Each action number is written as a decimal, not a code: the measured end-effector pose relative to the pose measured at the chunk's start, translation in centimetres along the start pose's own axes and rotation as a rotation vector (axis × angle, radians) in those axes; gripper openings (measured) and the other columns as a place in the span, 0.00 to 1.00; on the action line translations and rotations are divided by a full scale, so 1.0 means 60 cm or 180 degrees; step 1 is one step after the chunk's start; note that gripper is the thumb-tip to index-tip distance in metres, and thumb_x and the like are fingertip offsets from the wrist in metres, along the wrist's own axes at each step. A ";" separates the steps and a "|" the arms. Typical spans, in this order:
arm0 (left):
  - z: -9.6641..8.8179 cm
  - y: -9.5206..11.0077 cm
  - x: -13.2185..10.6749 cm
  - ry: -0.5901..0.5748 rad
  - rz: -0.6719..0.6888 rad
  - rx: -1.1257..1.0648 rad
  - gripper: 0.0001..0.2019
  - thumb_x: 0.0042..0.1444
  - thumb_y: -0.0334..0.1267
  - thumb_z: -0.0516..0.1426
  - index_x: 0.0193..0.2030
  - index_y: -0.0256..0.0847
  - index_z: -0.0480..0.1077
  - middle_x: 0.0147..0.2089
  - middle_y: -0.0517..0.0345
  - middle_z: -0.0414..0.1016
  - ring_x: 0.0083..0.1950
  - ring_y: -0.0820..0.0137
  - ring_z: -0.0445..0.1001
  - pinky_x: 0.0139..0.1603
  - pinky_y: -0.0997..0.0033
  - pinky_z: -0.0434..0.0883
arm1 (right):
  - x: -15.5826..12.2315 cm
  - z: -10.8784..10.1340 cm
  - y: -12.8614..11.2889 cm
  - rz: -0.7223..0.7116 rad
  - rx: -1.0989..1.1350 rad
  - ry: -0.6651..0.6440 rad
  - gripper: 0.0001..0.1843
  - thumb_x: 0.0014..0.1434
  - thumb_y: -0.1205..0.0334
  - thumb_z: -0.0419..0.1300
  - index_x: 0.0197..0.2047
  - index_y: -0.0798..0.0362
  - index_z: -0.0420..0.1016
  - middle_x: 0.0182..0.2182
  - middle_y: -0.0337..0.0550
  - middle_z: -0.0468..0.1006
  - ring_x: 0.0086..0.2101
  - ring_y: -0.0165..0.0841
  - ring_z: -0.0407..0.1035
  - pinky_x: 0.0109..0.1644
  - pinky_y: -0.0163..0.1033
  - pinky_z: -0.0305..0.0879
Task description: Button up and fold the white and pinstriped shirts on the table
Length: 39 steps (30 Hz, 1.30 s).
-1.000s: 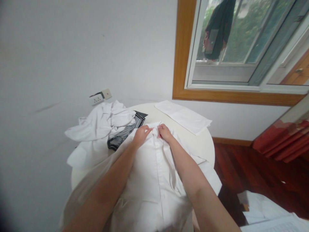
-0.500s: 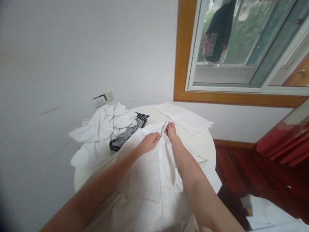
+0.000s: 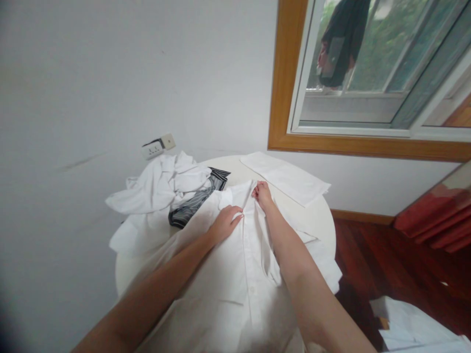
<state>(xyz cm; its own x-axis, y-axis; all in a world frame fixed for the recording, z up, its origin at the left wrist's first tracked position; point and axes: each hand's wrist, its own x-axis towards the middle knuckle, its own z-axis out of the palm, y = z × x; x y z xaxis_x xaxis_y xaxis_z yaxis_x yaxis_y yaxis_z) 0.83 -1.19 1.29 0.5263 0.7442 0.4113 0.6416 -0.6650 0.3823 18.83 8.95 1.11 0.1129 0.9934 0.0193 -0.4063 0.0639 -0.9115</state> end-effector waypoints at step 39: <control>-0.007 0.005 -0.005 -0.0058 -0.0076 0.0246 0.10 0.64 0.43 0.51 0.45 0.44 0.70 0.40 0.55 0.77 0.44 0.64 0.74 0.48 0.66 0.66 | -0.034 -0.016 -0.030 0.0187 0.0445 -0.0392 0.24 0.58 0.55 0.59 0.20 0.51 0.48 0.16 0.30 0.49 0.18 0.24 0.50 0.21 0.27 0.54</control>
<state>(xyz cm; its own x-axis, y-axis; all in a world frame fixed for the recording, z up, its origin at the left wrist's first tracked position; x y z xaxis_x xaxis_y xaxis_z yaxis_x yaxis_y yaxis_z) 0.63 -1.60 1.62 0.5200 0.7613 0.3874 0.6948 -0.6408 0.3265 20.20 6.73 2.30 -0.0230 0.9994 0.0256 -0.5319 0.0094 -0.8467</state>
